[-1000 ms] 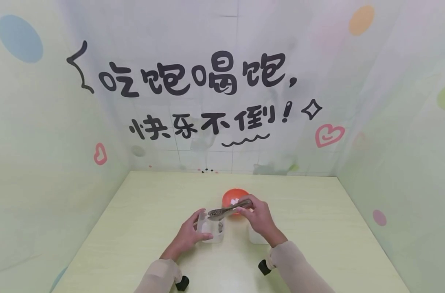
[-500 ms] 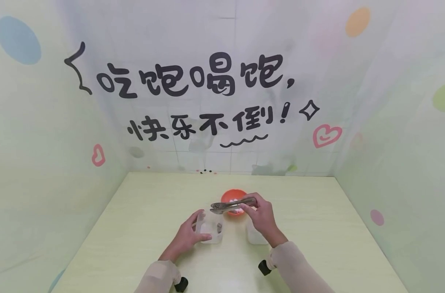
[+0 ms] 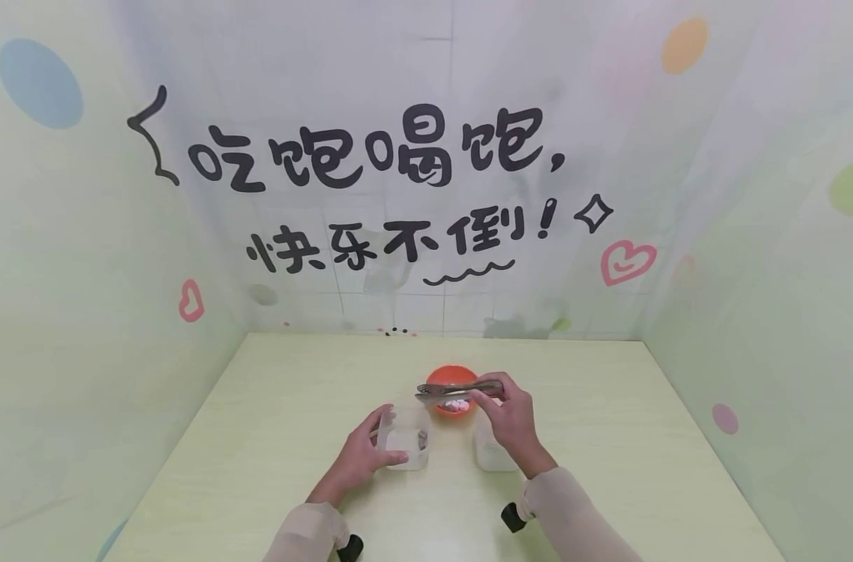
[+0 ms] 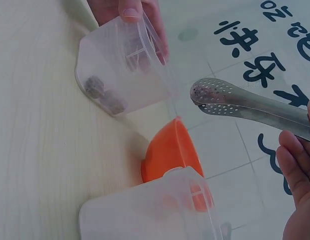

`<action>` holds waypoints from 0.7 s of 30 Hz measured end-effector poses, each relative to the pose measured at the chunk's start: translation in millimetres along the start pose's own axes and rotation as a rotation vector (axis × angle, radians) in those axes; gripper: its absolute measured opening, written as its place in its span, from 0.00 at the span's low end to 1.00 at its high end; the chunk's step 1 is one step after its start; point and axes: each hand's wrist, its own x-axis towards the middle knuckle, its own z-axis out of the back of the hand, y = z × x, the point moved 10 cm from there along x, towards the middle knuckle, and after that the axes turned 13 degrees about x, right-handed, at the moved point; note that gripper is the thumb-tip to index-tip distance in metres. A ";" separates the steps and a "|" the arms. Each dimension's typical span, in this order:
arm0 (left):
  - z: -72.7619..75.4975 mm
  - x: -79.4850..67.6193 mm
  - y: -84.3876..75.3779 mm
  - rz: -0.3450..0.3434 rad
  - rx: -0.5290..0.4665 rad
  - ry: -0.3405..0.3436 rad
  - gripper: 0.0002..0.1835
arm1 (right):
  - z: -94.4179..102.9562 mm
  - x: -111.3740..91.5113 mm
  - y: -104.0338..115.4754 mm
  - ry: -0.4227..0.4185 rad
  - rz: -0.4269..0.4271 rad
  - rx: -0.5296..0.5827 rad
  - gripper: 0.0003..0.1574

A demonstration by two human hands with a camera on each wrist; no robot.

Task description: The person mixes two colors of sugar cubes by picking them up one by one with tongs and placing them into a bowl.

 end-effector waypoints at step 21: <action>-1.1 2.0 3.0 0.007 -0.001 -0.004 0.52 | 20.5 -2.6 -48.1 -0.097 0.022 -0.039 0.13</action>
